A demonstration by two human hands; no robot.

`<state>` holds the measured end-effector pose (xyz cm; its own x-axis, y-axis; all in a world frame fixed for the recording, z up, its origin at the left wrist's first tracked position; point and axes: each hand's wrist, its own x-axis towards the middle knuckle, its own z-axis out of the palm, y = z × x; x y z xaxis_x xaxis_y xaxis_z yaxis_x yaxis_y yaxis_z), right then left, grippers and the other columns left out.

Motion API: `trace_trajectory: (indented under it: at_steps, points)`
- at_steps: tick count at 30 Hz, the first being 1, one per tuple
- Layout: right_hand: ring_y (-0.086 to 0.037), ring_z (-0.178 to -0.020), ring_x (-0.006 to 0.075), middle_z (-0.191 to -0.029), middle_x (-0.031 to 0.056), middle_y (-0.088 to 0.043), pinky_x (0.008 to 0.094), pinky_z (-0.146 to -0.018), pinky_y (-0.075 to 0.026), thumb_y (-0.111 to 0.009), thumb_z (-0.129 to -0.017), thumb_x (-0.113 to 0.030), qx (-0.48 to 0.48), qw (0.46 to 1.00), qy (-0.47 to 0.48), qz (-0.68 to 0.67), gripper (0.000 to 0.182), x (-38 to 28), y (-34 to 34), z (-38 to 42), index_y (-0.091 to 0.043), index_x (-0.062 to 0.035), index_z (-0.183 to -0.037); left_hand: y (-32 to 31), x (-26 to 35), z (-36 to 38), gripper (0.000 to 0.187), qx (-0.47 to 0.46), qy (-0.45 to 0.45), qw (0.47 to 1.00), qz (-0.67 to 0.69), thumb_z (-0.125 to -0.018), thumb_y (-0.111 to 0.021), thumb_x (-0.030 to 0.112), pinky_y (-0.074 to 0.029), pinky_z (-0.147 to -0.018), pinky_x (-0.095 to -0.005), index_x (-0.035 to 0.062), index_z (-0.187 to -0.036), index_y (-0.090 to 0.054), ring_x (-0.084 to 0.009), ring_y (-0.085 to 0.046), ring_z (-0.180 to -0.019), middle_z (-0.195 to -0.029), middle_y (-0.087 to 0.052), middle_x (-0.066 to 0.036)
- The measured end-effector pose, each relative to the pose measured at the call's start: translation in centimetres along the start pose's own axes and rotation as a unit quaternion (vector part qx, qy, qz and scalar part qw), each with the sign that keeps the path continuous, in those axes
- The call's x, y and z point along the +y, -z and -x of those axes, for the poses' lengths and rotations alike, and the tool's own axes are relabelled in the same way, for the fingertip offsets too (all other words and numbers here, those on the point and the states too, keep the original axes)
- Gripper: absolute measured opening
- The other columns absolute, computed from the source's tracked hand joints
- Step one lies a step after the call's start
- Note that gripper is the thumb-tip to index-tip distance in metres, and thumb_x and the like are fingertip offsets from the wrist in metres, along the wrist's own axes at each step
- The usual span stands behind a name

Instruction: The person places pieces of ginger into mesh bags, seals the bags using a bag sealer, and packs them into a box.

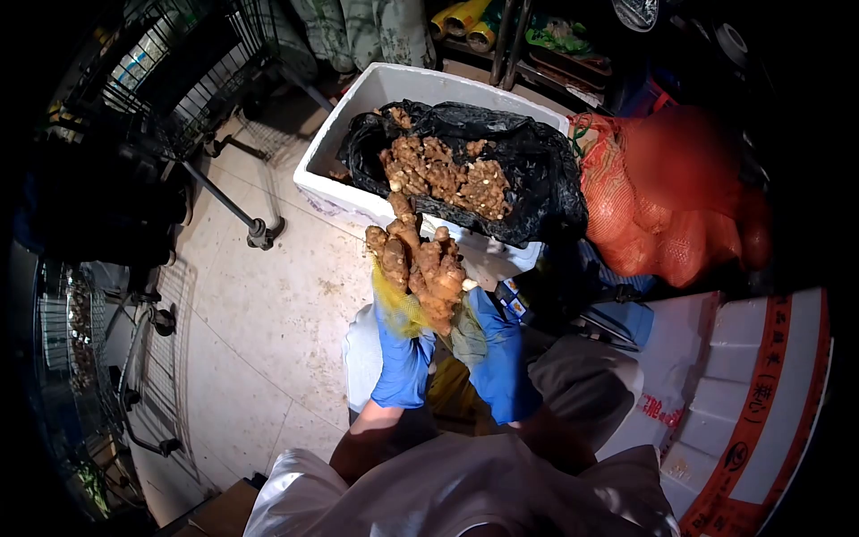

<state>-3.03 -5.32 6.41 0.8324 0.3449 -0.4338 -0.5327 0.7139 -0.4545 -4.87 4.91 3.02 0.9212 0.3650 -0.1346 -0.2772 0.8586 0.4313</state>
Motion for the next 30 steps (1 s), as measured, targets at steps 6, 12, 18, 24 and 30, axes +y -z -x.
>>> trace_trajectory:
  at_steps: [6, 12, 18, 24, 30]
  points:
    - [-0.05, -0.094, 0.0145, -0.101, 0.0089, -0.052, 0.0234, -0.084, -0.039, -0.04, -0.083, -0.009, 0.022, 0.98, 0.073, 0.186, 0.025, 1.6, -0.1, 1.5, -0.046, 0.0008, -0.106, -0.4, -1.0, 0.2, 0.056, 0.034, -0.047, 0.998, -0.021, -0.079, -0.049, 0.03, -0.028, -0.096, -0.0366, 0.0055, -0.123, -0.025, -0.0239, -0.036, -0.11, -0.123, -0.034, -0.011]
    - [-0.054, -0.085, 0.0139, -0.092, 0.0061, -0.054, 0.0212, -0.072, -0.043, -0.045, -0.079, -0.002, -0.032, 0.966, 0.069, 0.246, 0.021, 1.2, 0.1, 2.0, -0.05, -0.0017, -0.099, -1.5, 0.8, -0.4, 0.044, 0.075, -0.064, 0.994, 0.049, -0.081, -0.048, 0.011, -0.041, -0.083, -0.026, 0.0095, -0.121, -0.028, -0.0147, -0.042, -0.101, -0.115, -0.038, -0.005]
    - [-0.051, -0.081, 0.0153, -0.094, 0.0053, -0.047, 0.025, -0.061, -0.043, -0.045, -0.077, -0.007, -0.038, 0.997, 0.045, 0.042, 0.015, -2.3, -3.1, 1.7, -0.048, -0.0017, -0.091, -1.2, 1.3, -0.3, 0.056, 0.093, -0.101, 0.989, -0.052, -0.076, -0.053, 0.008, -0.04, -0.084, -0.0285, 0.0105, -0.123, -0.023, -0.017, -0.04, -0.104, -0.117, -0.036, -0.007]
    - [-0.049, -0.065, 0.0054, -0.089, 0.0018, -0.046, 0.0182, -0.048, -0.039, -0.047, -0.075, -0.007, -0.057, 0.917, 0.233, 0.32, 0.011, -4.9, -3.0, 0.6, -0.049, -0.0052, -0.086, -0.5, 2.0, 0.8, 0.072, -0.012, -0.088, 0.974, -0.21, -0.066, -0.062, 0.005, -0.038, -0.087, -0.0325, 0.0097, -0.124, -0.019, -0.0196, -0.039, -0.106, -0.118, -0.034, -0.008]
    - [-0.043, -0.05, 0.0012, -0.066, -0.0032, -0.047, 0.0162, -0.041, -0.034, -0.054, -0.074, -0.011, 0.001, 0.937, 0.196, 0.29, 0.008, -8.0, -7.3, 1.9, -0.048, -0.009, -0.078, -1.7, 3.9, 1.6, 0.074, -0.082, 0.07, 0.97, -0.218, -0.063, -0.059, -0.004, -0.04, -0.085, -0.0282, 0.004, -0.125, -0.019, -0.0181, -0.041, -0.105, -0.117, -0.038, -0.008]
